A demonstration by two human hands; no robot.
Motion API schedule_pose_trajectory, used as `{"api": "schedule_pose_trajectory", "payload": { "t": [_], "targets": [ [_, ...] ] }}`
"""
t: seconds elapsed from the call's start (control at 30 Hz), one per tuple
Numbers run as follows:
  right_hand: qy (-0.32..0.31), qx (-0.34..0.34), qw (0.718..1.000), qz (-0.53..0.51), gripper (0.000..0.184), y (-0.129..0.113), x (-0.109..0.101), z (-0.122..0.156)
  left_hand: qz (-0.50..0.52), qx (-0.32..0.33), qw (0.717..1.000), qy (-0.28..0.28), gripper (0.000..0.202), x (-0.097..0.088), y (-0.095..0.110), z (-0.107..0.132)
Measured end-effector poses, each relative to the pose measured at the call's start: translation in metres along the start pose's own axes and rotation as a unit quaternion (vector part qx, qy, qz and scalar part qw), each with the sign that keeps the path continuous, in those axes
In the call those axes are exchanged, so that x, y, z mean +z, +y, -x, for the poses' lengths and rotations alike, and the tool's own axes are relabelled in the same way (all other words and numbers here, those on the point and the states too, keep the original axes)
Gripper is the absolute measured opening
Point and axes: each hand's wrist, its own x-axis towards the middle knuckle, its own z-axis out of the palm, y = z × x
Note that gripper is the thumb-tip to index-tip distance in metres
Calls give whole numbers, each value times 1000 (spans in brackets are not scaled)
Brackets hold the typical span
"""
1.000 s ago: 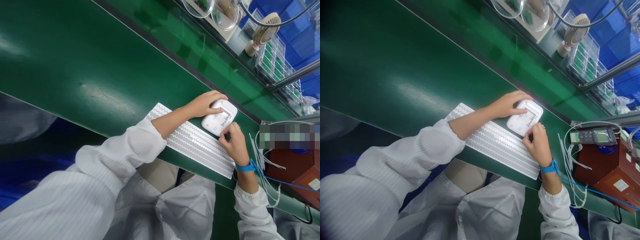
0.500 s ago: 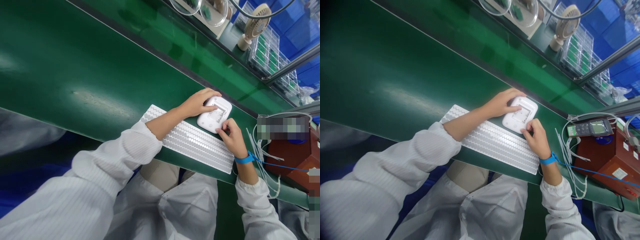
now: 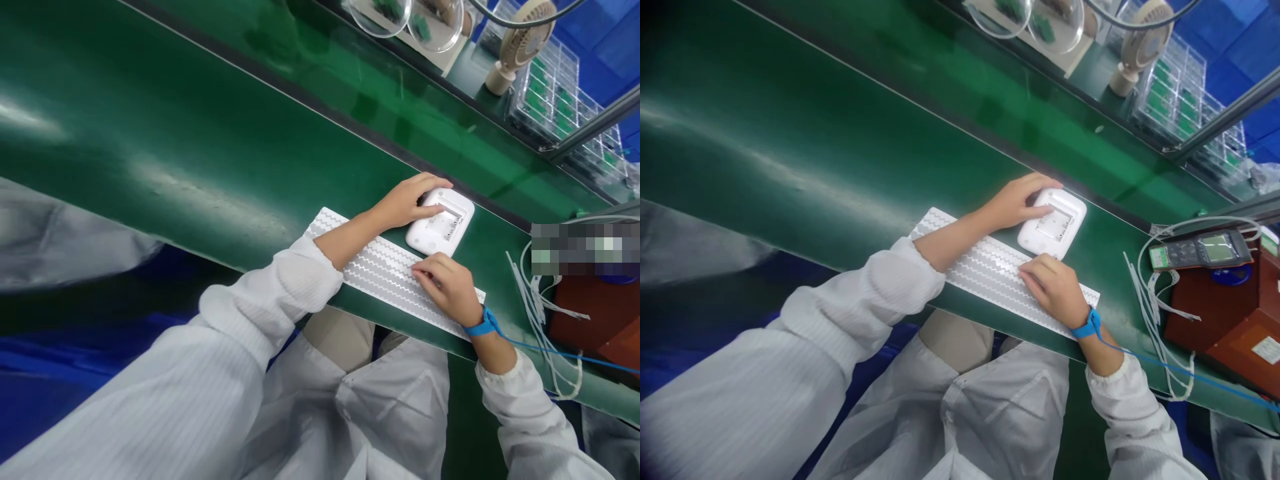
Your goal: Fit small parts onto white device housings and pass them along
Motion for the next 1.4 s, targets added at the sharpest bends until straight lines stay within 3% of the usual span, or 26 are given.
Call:
{"api": "schedule_pose_trajectory", "payload": {
  "t": [0.13,0.23,0.5,0.8,1.03,1.4],
  "targets": [
    [-65,24,995,68,22,-11,31,-7,12,6,1000,-1,50,0,-2,-2],
    [-124,39,983,128,23,-16,39,-13,15,8,1000,-4,50,0,-1,-4],
    [-218,15,943,251,23,-27,24,-29,27,10,1000,-10,51,2,0,-7],
    [-270,-30,902,336,20,-28,16,-38,37,15,999,-10,54,7,-6,-11],
    [-240,-57,897,368,22,-22,24,-34,37,7,999,-14,54,5,-3,-11],
    [-124,0,965,230,14,-9,37,-25,37,12,999,-9,56,9,-8,-11]
  ]
}}
